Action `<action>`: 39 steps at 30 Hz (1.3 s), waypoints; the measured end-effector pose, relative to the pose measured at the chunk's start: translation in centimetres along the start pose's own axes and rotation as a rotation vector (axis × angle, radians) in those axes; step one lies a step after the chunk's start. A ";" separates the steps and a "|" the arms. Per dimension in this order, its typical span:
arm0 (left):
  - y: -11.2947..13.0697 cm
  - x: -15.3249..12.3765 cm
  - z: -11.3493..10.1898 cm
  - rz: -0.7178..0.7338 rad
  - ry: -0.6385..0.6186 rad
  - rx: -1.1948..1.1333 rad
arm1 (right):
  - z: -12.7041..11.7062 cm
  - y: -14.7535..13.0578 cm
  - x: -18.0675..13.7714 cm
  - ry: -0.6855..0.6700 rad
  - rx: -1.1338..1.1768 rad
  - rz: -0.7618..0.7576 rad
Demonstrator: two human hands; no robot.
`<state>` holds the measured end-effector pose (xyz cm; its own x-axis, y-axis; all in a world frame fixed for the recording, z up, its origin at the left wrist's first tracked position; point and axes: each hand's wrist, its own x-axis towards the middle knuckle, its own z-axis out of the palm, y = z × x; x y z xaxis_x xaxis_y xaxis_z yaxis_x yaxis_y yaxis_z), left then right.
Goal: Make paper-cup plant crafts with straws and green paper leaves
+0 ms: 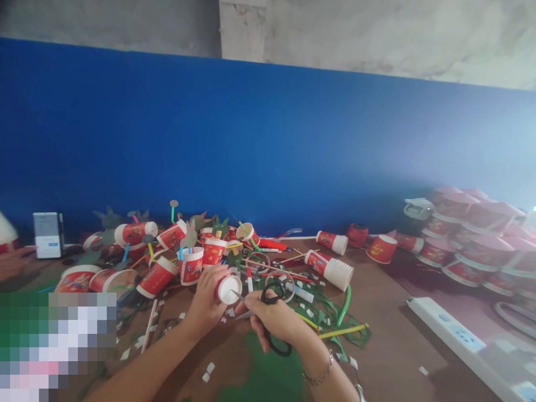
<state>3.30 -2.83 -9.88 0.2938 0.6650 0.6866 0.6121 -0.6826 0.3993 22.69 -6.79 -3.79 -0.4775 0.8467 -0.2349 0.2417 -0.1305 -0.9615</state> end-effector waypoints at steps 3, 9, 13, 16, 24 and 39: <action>0.2 0.1 -0.2 0.004 -0.022 0.031 | 0.1 0.0 0.1 0.007 -0.036 0.030; 0.5 0.2 -0.4 0.014 -0.053 0.075 | 0.2 -0.2 0.0 0.006 -0.038 0.065; 0.7 0.1 -0.4 0.029 -0.052 0.102 | 0.3 -0.1 0.0 -0.009 -0.007 0.073; 0.6 0.0 -0.3 0.047 -0.042 0.125 | 0.3 -0.1 0.2 -0.044 0.074 0.089; 0.3 0.1 -0.4 0.037 -0.088 0.166 | 0.7 -0.2 0.8 -0.049 0.261 0.190; 0.7 0.2 -0.4 0.042 -0.143 0.181 | 0.8 -0.3 0.2 0.032 0.011 0.197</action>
<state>3.49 -3.36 -9.22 0.4147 0.6822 0.6022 0.7151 -0.6536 0.2480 21.84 -7.00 -3.68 -0.3946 0.8201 -0.4144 0.3188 -0.3008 -0.8988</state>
